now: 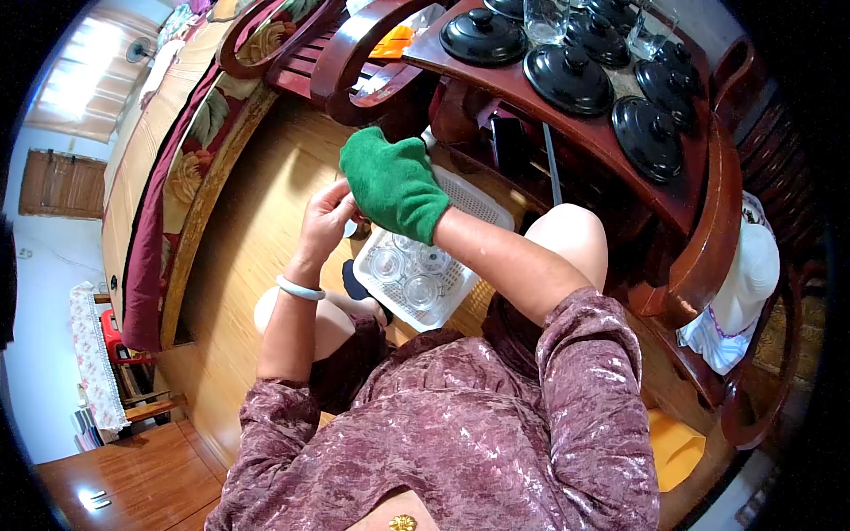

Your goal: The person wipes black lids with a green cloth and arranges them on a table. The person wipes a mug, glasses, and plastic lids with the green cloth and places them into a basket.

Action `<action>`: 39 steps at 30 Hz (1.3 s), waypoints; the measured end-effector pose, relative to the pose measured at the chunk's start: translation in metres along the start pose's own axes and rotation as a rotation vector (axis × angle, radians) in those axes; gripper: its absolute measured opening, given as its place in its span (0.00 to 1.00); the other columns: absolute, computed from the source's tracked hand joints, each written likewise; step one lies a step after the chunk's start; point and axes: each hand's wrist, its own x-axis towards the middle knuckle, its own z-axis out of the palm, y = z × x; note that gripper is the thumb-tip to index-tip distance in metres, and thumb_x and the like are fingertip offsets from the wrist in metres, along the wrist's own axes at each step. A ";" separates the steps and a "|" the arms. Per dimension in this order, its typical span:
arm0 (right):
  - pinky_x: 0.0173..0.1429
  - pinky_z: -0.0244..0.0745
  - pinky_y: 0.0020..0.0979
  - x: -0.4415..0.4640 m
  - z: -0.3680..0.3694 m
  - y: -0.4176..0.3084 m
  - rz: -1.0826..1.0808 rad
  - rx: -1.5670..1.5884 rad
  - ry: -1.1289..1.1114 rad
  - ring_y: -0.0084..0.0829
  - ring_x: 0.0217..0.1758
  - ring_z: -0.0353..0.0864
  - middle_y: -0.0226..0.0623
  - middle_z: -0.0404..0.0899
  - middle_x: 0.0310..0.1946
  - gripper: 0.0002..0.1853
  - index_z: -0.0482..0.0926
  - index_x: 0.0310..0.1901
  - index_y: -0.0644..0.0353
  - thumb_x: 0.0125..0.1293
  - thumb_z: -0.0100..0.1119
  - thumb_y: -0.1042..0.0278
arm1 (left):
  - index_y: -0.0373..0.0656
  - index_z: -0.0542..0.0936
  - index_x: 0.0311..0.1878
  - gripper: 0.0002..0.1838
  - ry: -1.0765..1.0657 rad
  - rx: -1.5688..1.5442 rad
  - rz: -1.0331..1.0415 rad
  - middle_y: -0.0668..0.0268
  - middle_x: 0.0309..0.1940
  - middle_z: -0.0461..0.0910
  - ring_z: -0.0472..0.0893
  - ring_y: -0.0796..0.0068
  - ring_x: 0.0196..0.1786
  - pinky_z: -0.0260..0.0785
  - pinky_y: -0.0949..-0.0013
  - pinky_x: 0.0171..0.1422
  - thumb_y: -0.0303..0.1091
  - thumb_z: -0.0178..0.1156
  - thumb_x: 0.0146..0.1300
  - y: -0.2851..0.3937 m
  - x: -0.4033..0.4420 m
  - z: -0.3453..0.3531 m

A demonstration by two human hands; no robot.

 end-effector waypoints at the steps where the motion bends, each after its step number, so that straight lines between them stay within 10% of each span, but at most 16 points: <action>1: 0.28 0.71 0.41 -0.001 0.000 0.002 0.001 0.001 -0.001 0.44 0.28 0.81 0.40 0.77 0.22 0.12 0.80 0.29 0.57 0.48 0.68 0.59 | 0.36 0.81 0.43 0.09 0.000 0.000 -0.002 0.71 0.31 0.82 0.79 0.83 0.32 0.73 0.77 0.37 0.33 0.60 0.72 0.003 -0.001 0.000; 5: 0.38 0.74 0.40 0.008 -0.011 0.008 0.263 0.391 -0.368 0.48 0.37 0.83 0.46 0.81 0.34 0.21 0.73 0.40 0.61 0.45 0.73 0.70 | 0.35 0.83 0.40 0.10 -0.049 0.053 0.028 0.70 0.29 0.82 0.79 0.83 0.31 0.73 0.77 0.35 0.33 0.60 0.72 0.010 -0.003 -0.002; 12: 0.44 0.77 0.32 0.002 -0.011 0.033 -0.223 0.341 -0.463 0.39 0.37 0.84 0.40 0.83 0.33 0.16 0.79 0.32 0.58 0.45 0.73 0.60 | 0.34 0.82 0.30 0.12 -0.116 -0.027 0.106 0.69 0.28 0.78 0.78 0.82 0.28 0.70 0.78 0.32 0.31 0.60 0.70 0.024 -0.005 -0.005; 15: 0.43 0.77 0.31 -0.006 0.012 0.043 -0.036 0.774 -0.497 0.32 0.34 0.80 0.37 0.82 0.32 0.12 0.81 0.34 0.57 0.50 0.72 0.64 | 0.34 0.82 0.30 0.12 -0.139 -0.137 0.136 0.67 0.29 0.78 0.79 0.81 0.28 0.70 0.79 0.32 0.29 0.59 0.70 0.022 -0.004 -0.012; 17: 0.43 0.76 0.29 -0.007 0.010 0.038 0.654 1.724 -0.689 0.23 0.33 0.77 0.32 0.82 0.32 0.09 0.83 0.38 0.56 0.56 0.70 0.66 | 0.34 0.81 0.29 0.14 -0.136 -0.163 0.174 0.66 0.28 0.78 0.80 0.79 0.28 0.70 0.78 0.32 0.30 0.57 0.71 0.028 -0.004 -0.010; 21: 0.43 0.77 0.28 -0.006 0.009 0.035 0.288 1.109 -0.587 0.18 0.34 0.77 0.30 0.84 0.34 0.08 0.83 0.40 0.57 0.60 0.68 0.68 | 0.36 0.80 0.32 0.15 -0.060 -0.369 0.107 0.63 0.27 0.79 0.81 0.73 0.28 0.72 0.74 0.32 0.36 0.54 0.72 0.031 -0.004 -0.012; 23: 0.45 0.78 0.26 -0.007 0.002 0.034 0.619 1.529 -0.671 0.19 0.38 0.79 0.26 0.81 0.37 0.10 0.80 0.45 0.58 0.65 0.65 0.67 | 0.37 0.79 0.36 0.13 -0.009 -0.516 0.142 0.62 0.26 0.79 0.81 0.71 0.28 0.74 0.73 0.33 0.36 0.54 0.73 0.030 -0.002 -0.014; 25: 0.45 0.78 0.26 -0.006 0.001 0.035 0.166 1.053 -0.568 0.18 0.38 0.79 0.26 0.81 0.36 0.11 0.80 0.45 0.57 0.60 0.67 0.70 | 0.38 0.78 0.38 0.12 0.055 -0.529 0.135 0.61 0.28 0.81 0.82 0.70 0.28 0.75 0.72 0.35 0.36 0.53 0.74 0.027 0.000 -0.020; 30: 0.48 0.79 0.27 0.008 -0.025 0.026 0.097 0.652 -0.496 0.24 0.39 0.82 0.33 0.83 0.39 0.10 0.78 0.48 0.59 0.67 0.61 0.68 | 0.37 0.80 0.40 0.09 0.152 -0.333 0.246 0.63 0.32 0.82 0.82 0.72 0.33 0.76 0.72 0.39 0.32 0.56 0.73 0.025 0.005 -0.030; 35: 0.53 0.79 0.32 -0.011 0.011 0.045 0.309 0.812 -0.315 0.31 0.42 0.84 0.36 0.83 0.42 0.14 0.75 0.50 0.58 0.77 0.46 0.57 | 0.34 0.81 0.40 0.07 0.053 0.154 0.449 0.66 0.36 0.78 0.80 0.77 0.38 0.77 0.74 0.45 0.28 0.58 0.73 0.025 0.010 -0.030; 37: 0.56 0.78 0.33 -0.012 0.008 0.043 0.719 1.374 -0.340 0.32 0.45 0.83 0.36 0.82 0.41 0.11 0.75 0.49 0.57 0.73 0.54 0.59 | 0.36 0.81 0.44 0.10 0.020 0.196 0.397 0.61 0.44 0.83 0.85 0.71 0.41 0.79 0.70 0.48 0.33 0.55 0.75 0.025 0.009 -0.030; 39: 0.53 0.77 0.34 -0.012 -0.003 0.032 0.571 1.031 -0.259 0.33 0.44 0.81 0.35 0.81 0.38 0.11 0.76 0.46 0.56 0.64 0.64 0.65 | 0.37 0.80 0.48 0.09 0.005 -0.010 0.089 0.60 0.46 0.84 0.86 0.68 0.44 0.80 0.69 0.49 0.32 0.55 0.74 0.025 0.008 -0.028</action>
